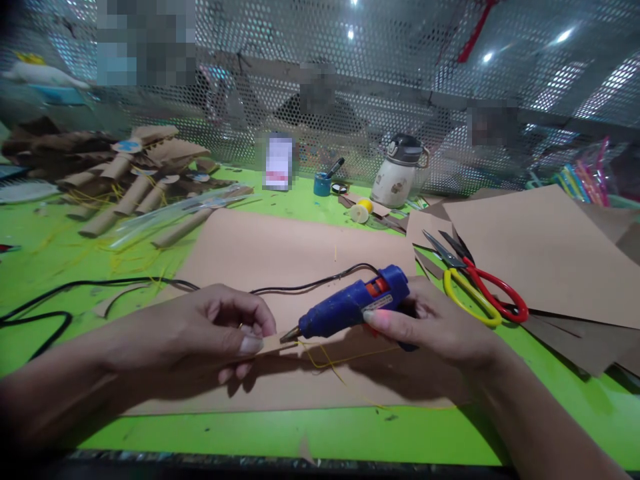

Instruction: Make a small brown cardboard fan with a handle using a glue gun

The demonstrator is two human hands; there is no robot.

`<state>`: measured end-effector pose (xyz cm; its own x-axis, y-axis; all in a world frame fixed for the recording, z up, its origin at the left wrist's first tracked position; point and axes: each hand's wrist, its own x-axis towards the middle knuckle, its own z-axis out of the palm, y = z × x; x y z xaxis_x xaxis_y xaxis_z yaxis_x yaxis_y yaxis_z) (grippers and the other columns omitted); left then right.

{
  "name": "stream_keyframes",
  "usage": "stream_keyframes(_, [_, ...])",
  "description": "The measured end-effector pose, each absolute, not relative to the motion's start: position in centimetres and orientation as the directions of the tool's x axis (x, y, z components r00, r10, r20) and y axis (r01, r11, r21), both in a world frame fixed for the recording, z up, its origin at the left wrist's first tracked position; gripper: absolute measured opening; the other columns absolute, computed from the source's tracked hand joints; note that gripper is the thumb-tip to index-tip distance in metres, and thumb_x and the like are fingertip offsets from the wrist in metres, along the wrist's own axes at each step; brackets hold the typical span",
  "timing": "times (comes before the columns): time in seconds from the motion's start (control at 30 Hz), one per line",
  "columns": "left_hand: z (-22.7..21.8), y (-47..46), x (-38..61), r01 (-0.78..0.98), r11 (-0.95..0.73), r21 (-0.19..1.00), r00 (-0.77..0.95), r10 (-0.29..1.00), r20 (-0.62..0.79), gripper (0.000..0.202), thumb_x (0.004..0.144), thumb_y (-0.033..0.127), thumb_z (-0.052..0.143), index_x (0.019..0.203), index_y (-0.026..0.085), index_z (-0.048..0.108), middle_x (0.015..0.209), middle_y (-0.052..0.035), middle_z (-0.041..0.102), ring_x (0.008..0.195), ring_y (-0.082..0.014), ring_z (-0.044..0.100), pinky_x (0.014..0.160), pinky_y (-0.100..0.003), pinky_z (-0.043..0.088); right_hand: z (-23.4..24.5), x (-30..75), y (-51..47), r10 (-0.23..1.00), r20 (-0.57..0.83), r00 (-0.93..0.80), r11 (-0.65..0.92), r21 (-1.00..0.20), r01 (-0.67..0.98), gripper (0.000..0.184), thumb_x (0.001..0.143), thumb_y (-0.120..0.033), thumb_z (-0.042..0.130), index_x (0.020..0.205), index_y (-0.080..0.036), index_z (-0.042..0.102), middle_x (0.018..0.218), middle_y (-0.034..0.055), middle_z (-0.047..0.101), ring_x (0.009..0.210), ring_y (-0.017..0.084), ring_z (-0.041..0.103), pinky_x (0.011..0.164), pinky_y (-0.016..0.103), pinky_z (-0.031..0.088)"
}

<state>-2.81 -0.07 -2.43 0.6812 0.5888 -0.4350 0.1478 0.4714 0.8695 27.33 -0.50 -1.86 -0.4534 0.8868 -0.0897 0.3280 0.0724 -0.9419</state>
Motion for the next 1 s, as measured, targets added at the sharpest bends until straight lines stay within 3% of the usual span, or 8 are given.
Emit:
stream_keyframes(0.23, [-2.0,-0.1,-2.6,0.181,0.478,0.860,0.638,0.608,-0.472,0.021,0.074,0.028,0.069,0.086,0.013,0.060,0.060,-0.0034,0.064,0.055,-0.0142,0.059,0.057,-0.028,0.050,-1.9,28.5,-0.3,0.862,-0.088,-0.500,0.084,-0.947,0.312,0.027,0.076,-0.046,0.066,0.074,-0.019,0.067,0.063,0.0014,0.058,0.057,0.014,0.051,0.047,0.022,0.038])
stream_keyframes(0.5, [-2.5,-0.5,-2.4,0.020,0.496,0.868,0.648,0.654,-0.389,0.024,0.075,0.022,0.067,0.078,0.019,0.044,0.061,-0.0013,0.063,0.052,-0.0142,0.061,0.051,-0.025,0.046,-2.0,28.4,-0.5,0.893,-0.055,-0.448,0.094,-0.948,0.304,0.020,0.077,-0.043,0.066,0.075,-0.023,0.068,0.066,0.0017,0.062,0.060,0.016,0.056,0.050,0.024,0.041])
stream_keyframes(0.8, [-2.7,-0.1,-2.8,0.070,0.457,0.887,0.697,0.613,-0.371,0.007,0.082,0.019,0.056,0.084,0.016,0.050,0.062,-0.0025,0.062,0.056,-0.0126,0.058,0.058,-0.029,0.047,-2.0,28.4,-0.4,0.912,-0.004,-0.410,0.147,-0.930,0.336,0.023,0.076,-0.044,0.067,0.073,-0.021,0.069,0.065,0.0029,0.063,0.058,0.017,0.057,0.048,0.025,0.042])
stream_keyframes(0.93, [-2.3,-0.3,-2.7,0.098,0.439,0.893,0.674,0.631,-0.384,0.012,0.080,0.023,0.060,0.081,0.017,0.049,0.060,0.0000,0.059,0.057,-0.0126,0.056,0.058,-0.028,0.047,-2.1,28.5,-0.5,0.927,0.027,-0.375,0.148,-0.943,0.298,0.015,0.075,-0.042,0.068,0.077,-0.027,0.070,0.066,0.0016,0.064,0.058,0.018,0.059,0.047,0.026,0.043])
stream_keyframes(1.0, [-2.2,-0.3,-2.7,0.129,0.389,0.912,0.656,0.656,-0.373,0.021,0.076,0.026,0.067,0.081,0.018,0.049,0.058,0.0036,0.055,0.054,-0.0099,0.052,0.054,-0.023,0.044,-2.2,28.6,-0.6,0.930,0.048,-0.364,0.154,-0.951,0.269,0.013,0.074,-0.039,0.070,0.081,-0.028,0.069,0.068,0.0011,0.065,0.059,0.018,0.060,0.050,0.026,0.045])
